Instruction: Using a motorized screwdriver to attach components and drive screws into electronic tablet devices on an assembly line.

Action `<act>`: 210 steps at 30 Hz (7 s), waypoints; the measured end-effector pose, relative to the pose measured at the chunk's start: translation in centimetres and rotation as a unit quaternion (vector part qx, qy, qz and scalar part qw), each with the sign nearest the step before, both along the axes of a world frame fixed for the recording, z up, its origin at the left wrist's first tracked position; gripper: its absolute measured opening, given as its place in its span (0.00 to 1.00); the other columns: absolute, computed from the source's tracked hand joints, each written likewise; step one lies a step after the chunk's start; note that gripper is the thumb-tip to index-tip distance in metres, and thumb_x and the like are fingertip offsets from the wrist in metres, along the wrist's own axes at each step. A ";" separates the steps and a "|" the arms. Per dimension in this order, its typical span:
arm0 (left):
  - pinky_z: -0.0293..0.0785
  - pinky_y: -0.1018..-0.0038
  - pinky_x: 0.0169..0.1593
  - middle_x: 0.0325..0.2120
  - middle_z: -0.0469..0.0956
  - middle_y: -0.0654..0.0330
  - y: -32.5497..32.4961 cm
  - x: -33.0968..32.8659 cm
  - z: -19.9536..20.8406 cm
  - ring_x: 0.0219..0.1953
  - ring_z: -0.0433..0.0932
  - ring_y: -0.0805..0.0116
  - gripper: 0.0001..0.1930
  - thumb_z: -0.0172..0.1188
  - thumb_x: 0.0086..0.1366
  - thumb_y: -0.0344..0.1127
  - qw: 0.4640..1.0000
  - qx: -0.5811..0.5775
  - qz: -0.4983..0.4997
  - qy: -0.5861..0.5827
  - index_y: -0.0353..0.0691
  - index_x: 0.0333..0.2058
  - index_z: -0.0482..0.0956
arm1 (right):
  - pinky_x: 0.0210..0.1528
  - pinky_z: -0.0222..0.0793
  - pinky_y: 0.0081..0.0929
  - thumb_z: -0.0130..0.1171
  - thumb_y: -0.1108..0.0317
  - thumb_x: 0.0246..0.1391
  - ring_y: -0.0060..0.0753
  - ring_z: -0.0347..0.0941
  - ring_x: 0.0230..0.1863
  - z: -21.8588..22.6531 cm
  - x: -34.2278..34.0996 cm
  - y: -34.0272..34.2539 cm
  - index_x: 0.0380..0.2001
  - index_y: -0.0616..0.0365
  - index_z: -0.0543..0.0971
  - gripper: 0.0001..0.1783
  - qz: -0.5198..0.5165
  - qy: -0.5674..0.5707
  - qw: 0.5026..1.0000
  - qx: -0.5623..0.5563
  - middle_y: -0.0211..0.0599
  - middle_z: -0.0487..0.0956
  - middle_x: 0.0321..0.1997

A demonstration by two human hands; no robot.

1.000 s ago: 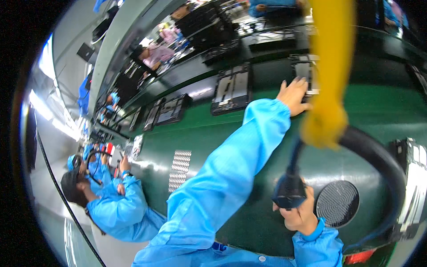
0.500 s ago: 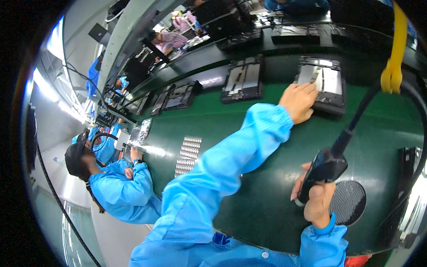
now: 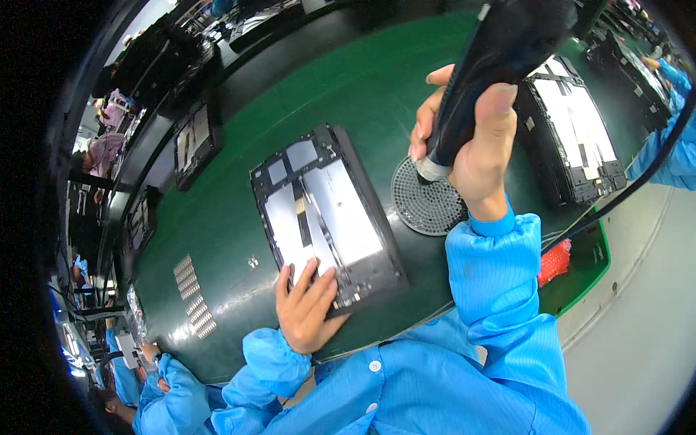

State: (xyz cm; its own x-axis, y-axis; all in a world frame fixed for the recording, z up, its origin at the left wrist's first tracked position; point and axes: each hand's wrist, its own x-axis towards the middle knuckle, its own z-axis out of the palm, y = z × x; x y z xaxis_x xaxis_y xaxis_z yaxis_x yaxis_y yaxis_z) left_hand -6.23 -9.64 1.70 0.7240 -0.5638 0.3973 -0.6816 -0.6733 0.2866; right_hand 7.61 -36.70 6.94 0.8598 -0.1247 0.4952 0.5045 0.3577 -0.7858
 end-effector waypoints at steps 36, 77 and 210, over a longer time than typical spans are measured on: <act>0.71 0.60 0.49 0.33 0.81 0.52 -1.2 2.0 2.6 0.41 0.80 0.55 0.08 0.59 0.55 0.19 0.972 -0.181 0.128 0.081 0.34 0.34 0.79 | 0.19 0.65 0.21 0.41 0.39 0.60 0.25 0.69 0.16 -2.0 3.9 0.0 0.43 0.67 0.70 0.35 -0.060 0.030 0.994 -0.087 0.37 0.73 0.19; 0.70 0.80 0.28 0.21 0.79 0.61 3.3 10.7 -1.5 0.22 0.73 0.80 0.05 0.65 0.54 0.26 0.828 -0.435 0.201 0.290 0.29 0.28 0.80 | 0.21 0.68 0.26 0.30 0.21 0.48 0.29 0.69 0.18 1.5 0.9 16.7 0.48 0.65 0.65 0.52 0.161 -0.002 0.978 -0.130 0.36 0.70 0.20; 0.76 0.80 0.32 0.29 0.80 0.56 2.9 4.9 -1.8 0.28 0.80 0.72 0.06 0.53 0.63 0.22 0.798 -0.498 0.205 0.272 0.29 0.37 0.76 | 0.21 0.68 0.23 0.40 0.24 0.49 0.28 0.70 0.18 1.0 2.5 12.9 0.44 0.67 0.69 0.48 0.125 -0.003 0.989 -0.084 0.38 0.72 0.20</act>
